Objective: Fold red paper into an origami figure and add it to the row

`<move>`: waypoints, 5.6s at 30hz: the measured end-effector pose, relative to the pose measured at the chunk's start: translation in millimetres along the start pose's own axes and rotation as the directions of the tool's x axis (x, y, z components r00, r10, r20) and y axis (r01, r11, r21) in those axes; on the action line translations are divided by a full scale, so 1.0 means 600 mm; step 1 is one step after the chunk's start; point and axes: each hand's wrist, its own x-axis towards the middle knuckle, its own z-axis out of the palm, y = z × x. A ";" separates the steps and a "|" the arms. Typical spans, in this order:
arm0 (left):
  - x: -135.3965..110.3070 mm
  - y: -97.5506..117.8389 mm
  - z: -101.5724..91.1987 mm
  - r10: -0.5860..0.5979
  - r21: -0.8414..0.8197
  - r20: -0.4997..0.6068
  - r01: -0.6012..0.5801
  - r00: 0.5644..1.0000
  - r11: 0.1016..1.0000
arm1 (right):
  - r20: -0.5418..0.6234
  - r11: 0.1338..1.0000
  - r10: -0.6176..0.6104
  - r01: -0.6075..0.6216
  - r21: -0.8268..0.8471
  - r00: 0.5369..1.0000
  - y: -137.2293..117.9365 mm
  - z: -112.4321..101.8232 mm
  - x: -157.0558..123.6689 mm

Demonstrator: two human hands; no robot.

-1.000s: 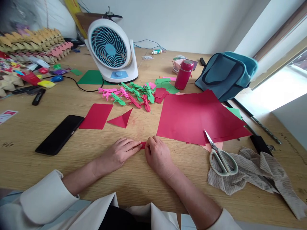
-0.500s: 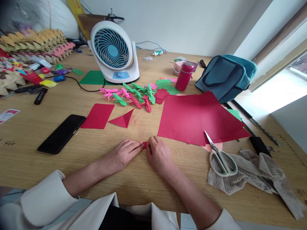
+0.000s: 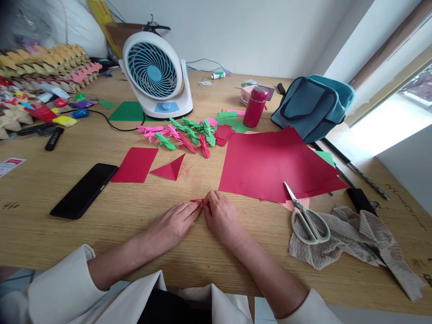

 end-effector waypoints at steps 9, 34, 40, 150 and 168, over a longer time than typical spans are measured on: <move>0.008 0.004 -0.012 -0.020 -0.076 0.069 0.025 0.997 0.997 | 0.031 0.976 0.005 -0.012 0.216 0.999 0.024 -0.019 0.000; 0.031 0.029 -0.032 -0.031 0.167 0.214 -0.005 0.976 0.986 | 0.195 0.943 -0.320 0.292 0.159 0.927 0.030 -0.074 -0.020; 0.031 0.040 -0.026 -0.065 0.232 0.212 0.014 0.975 0.973 | 0.304 0.921 -0.353 0.386 -0.053 0.885 0.030 -0.071 -0.032; 0.019 -0.006 -0.012 -0.022 -0.177 -0.028 0.016 0.999 0.984 | 0.136 0.922 -0.385 0.385 0.025 0.913 0.045 -0.055 -0.017; 0.026 -0.008 -0.016 -0.103 -0.230 -0.051 0.089 0.993 0.969 | 0.228 0.851 -0.383 0.438 -0.289 0.895 0.035 -0.049 -0.028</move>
